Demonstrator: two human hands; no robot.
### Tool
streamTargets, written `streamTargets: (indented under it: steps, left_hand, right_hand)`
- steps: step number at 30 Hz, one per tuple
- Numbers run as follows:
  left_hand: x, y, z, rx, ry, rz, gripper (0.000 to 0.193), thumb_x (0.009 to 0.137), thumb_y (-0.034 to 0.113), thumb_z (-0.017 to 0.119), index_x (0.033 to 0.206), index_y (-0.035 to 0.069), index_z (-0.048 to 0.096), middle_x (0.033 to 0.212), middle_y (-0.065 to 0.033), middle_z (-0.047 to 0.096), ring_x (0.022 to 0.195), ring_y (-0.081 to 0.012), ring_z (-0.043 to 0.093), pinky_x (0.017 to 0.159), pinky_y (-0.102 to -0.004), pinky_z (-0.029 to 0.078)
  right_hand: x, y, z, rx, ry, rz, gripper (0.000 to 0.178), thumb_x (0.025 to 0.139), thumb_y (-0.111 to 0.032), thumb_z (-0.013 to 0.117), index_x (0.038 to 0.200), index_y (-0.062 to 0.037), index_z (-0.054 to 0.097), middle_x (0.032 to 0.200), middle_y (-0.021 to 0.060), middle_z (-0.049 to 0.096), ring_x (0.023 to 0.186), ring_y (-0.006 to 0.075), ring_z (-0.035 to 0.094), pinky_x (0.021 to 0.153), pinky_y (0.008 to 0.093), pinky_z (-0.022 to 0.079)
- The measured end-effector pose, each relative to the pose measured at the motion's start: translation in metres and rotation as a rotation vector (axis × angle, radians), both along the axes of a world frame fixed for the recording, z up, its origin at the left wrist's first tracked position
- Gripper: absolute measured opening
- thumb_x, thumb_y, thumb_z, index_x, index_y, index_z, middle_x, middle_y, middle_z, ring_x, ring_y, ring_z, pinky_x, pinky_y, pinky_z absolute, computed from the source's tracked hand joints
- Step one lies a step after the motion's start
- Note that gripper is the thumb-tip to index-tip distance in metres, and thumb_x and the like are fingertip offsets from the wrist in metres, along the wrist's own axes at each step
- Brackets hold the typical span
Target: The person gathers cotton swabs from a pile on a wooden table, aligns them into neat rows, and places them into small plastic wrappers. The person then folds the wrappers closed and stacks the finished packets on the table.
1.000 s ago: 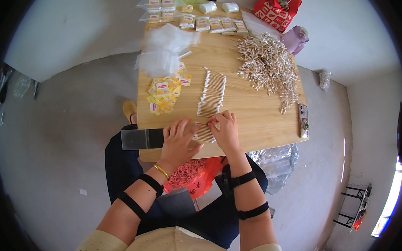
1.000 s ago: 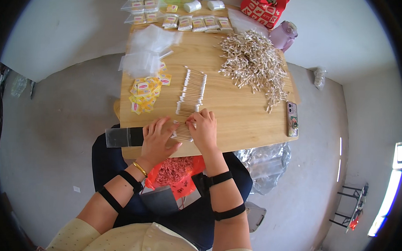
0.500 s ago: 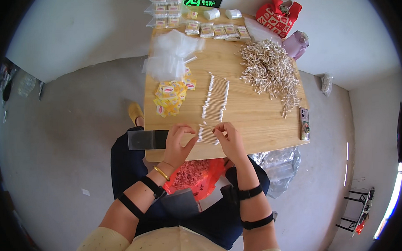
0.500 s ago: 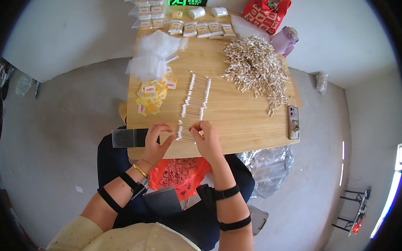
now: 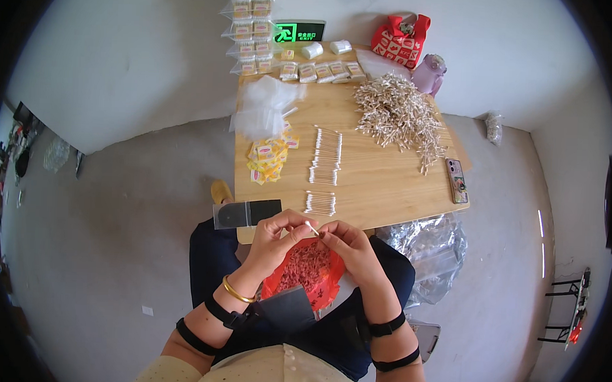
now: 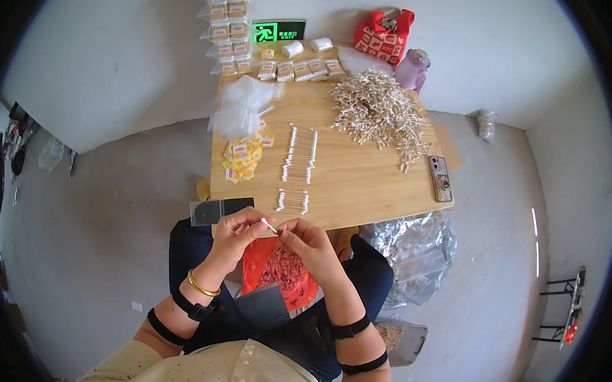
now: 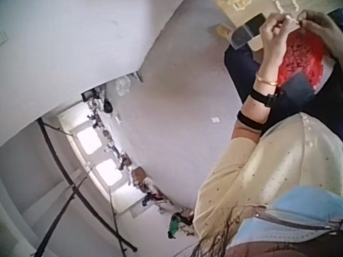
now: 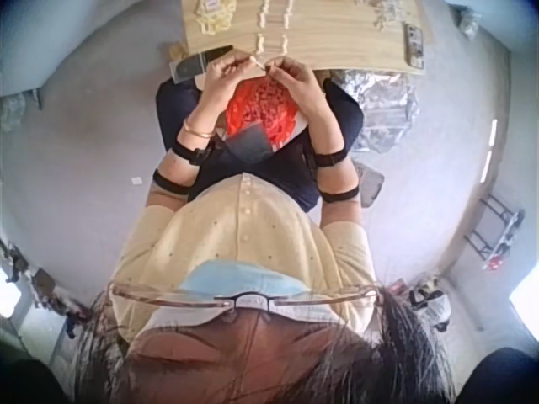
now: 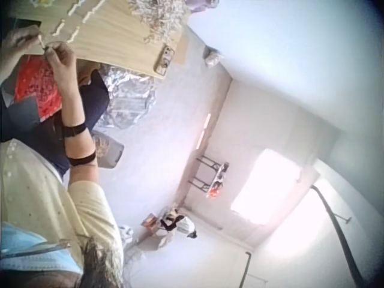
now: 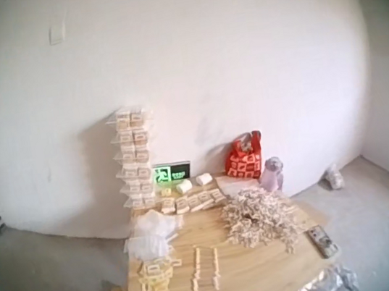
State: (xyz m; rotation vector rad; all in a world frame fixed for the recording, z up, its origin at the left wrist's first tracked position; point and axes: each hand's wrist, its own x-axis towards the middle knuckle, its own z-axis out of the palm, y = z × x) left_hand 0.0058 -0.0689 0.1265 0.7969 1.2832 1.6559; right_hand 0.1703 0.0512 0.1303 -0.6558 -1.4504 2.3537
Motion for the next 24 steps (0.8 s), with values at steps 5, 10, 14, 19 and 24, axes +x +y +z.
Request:
streamTargets:
  steps: [5, 10, 14, 19, 24]
  left_hand:
    - [0.016, -0.008, 0.031, 0.138, 0.064, -0.027, 0.011, 0.099, 0.013, 0.072, 0.102, 0.003, 0.075, 0.099, -0.0027, 0.070, 0.095, -0.0098, 0.062, 0.090, -0.0278, 0.047]
    - [0.024, -0.021, 0.051, 0.190, 0.197, -0.011, 0.012, 0.098, 0.010, 0.072, 0.107, 0.004, 0.076, 0.101, -0.0019, 0.068, 0.096, -0.0094, 0.063, 0.085, -0.0251, 0.051]
    - [0.031, -0.026, 0.065, 0.223, 0.345, 0.022, 0.015, 0.096, 0.008, 0.074, 0.111, 0.004, 0.077, 0.100, -0.0018, 0.067, 0.089, -0.0085, 0.059, 0.079, -0.0237, 0.048]
    - [0.034, -0.030, 0.081, 0.252, 0.287, 0.044, 0.015, 0.094, 0.007, 0.076, 0.109, 0.003, 0.078, 0.098, -0.0021, 0.066, 0.084, -0.0081, 0.055, 0.076, -0.0236, 0.045]
    - [0.035, -0.031, 0.088, 0.255, 0.363, 0.014, 0.010, 0.092, 0.011, 0.078, 0.098, 0.002, 0.078, 0.093, -0.0036, 0.065, 0.079, -0.0094, 0.055, 0.073, -0.0240, 0.042]
  right_hand:
    - [0.016, -0.016, 0.027, -0.099, 0.144, 0.043, 0.021, 0.106, -0.010, 0.060, 0.124, 0.0018, 0.062, 0.102, 0.0021, 0.066, 0.094, 0.0065, 0.061, 0.086, 0.0243, 0.050]
    - [0.028, -0.031, 0.048, -0.052, 0.171, -0.031, 0.019, 0.106, -0.008, 0.060, 0.122, 0.0012, 0.060, 0.103, 0.0015, 0.065, 0.093, 0.0056, 0.059, 0.083, 0.0239, 0.049]
    - [0.030, -0.042, 0.050, 0.222, 0.176, -0.140, 0.014, 0.106, -0.008, 0.062, 0.116, 0.0011, 0.061, 0.100, 0.0001, 0.064, 0.090, 0.0043, 0.058, 0.080, 0.0216, 0.048]
    - [0.033, -0.049, 0.078, 0.336, 0.145, -0.118, 0.011, 0.106, -0.009, 0.061, 0.108, 0.0008, 0.063, 0.090, -0.0027, 0.062, 0.081, 0.0027, 0.054, 0.071, 0.0201, 0.045]
    - [0.039, -0.045, 0.077, 0.264, 0.158, -0.011, 0.020, 0.109, -0.016, 0.057, 0.104, 0.0012, 0.066, 0.077, -0.0059, 0.055, 0.065, 0.0023, 0.046, 0.058, 0.0221, 0.037]
